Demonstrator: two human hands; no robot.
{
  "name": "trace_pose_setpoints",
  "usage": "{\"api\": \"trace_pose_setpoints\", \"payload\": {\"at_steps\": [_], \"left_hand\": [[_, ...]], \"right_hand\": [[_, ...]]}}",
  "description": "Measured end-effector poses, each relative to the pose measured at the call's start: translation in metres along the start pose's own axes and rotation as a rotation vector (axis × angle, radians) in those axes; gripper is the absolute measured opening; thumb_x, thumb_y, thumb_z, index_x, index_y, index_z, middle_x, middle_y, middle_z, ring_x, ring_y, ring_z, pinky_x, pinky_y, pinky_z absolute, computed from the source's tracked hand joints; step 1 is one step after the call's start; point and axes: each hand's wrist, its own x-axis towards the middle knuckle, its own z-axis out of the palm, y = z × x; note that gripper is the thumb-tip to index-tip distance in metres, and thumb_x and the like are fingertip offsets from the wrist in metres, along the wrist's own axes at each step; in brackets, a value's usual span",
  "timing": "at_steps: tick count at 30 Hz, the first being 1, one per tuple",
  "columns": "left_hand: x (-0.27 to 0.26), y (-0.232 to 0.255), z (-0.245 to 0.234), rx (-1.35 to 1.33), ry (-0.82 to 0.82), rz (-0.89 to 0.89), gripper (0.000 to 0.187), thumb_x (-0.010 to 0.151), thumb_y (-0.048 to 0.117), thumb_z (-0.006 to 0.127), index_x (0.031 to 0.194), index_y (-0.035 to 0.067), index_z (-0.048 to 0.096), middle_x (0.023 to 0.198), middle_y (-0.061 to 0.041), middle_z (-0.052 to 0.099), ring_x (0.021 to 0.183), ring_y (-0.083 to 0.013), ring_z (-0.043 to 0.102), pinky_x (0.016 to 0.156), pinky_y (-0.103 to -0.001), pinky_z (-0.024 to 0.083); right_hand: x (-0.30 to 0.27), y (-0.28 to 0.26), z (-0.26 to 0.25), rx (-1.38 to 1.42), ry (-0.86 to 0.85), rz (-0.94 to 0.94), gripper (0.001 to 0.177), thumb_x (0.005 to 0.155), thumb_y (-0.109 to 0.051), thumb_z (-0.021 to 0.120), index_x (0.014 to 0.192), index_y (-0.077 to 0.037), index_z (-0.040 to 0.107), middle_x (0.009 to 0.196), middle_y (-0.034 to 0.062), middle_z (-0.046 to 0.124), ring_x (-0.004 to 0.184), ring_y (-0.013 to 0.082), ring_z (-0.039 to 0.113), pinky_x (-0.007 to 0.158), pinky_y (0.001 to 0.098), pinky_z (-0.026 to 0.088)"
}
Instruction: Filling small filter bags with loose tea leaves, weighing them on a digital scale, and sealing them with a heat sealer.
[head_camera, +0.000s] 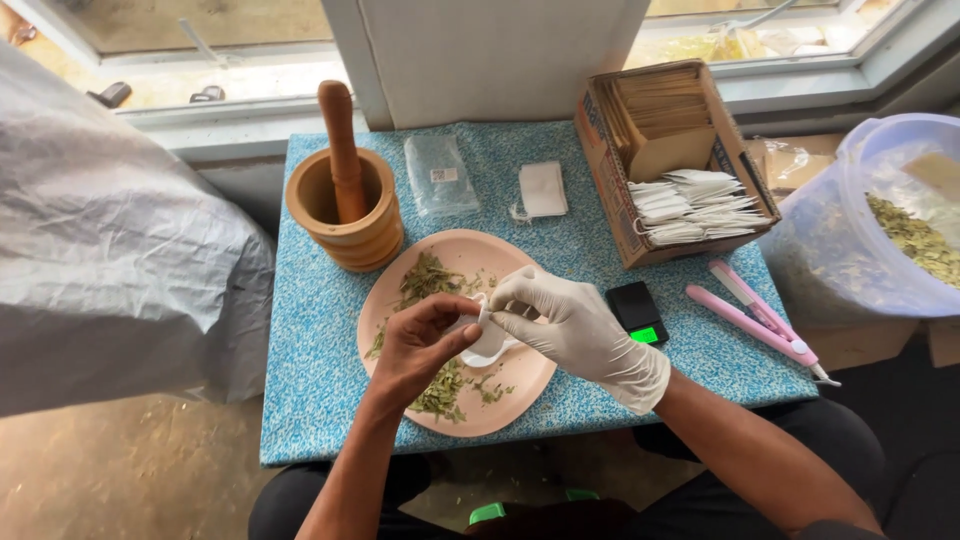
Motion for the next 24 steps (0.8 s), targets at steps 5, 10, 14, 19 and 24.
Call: {"api": "trace_pose_setpoints", "payload": {"at_steps": [5,10,14,19,24], "left_hand": [[0.002,-0.011,-0.003,-0.035,0.034,-0.028,0.034,0.098,-0.002,0.085,0.129,-0.008,0.076,0.096,-0.017,0.08,0.092,-0.0166,0.077,0.089,-0.036,0.066],[0.002,-0.006,0.001,-0.012,0.038,-0.043,0.046,0.096,0.001,0.086,0.139,-0.006,0.071,0.096,-0.018,0.079,0.092,-0.0184,0.078,0.089,-0.038,0.067],[0.003,-0.005,0.0,-0.015,0.026,-0.074,0.038,0.1,0.002,0.082,0.136,-0.007,0.074,0.092,-0.021,0.082,0.084,-0.0179,0.078,0.078,-0.033,0.066],[0.001,-0.014,-0.009,-0.024,0.049,-0.103,0.034,0.103,0.004,0.079,0.135,-0.006,0.075,0.094,-0.022,0.083,0.082,-0.0174,0.078,0.073,-0.031,0.065],[0.001,-0.011,-0.007,0.05,-0.011,-0.094,0.027,0.105,0.007,0.076,0.129,-0.004,0.078,0.091,-0.022,0.082,0.083,-0.0168,0.074,0.075,-0.033,0.064]], "right_hand": [[-0.004,-0.006,-0.008,0.072,-0.002,-0.034,0.016,0.097,-0.005,0.083,0.104,-0.019,0.085,0.126,0.0049,0.083,0.111,0.0189,0.078,0.098,0.0403,0.06],[-0.005,-0.008,-0.015,0.155,-0.127,-0.009,0.015,0.096,-0.001,0.08,0.103,-0.014,0.081,0.137,0.0115,0.082,0.125,0.0266,0.075,0.11,0.0486,0.055],[-0.001,-0.011,-0.022,0.185,-0.269,0.028,0.022,0.108,-0.013,0.07,0.125,-0.02,0.083,0.125,0.0051,0.083,0.11,0.0178,0.073,0.103,0.046,0.06],[0.0,-0.015,-0.029,0.13,-0.346,-0.014,0.034,0.106,-0.001,0.063,0.127,-0.02,0.082,0.109,0.004,0.081,0.105,0.0176,0.073,0.101,0.0456,0.061],[0.0,-0.012,-0.023,0.055,-0.28,-0.067,0.019,0.1,-0.01,0.083,0.116,-0.02,0.088,0.097,0.002,0.085,0.092,0.0148,0.078,0.092,0.0378,0.066]]}}
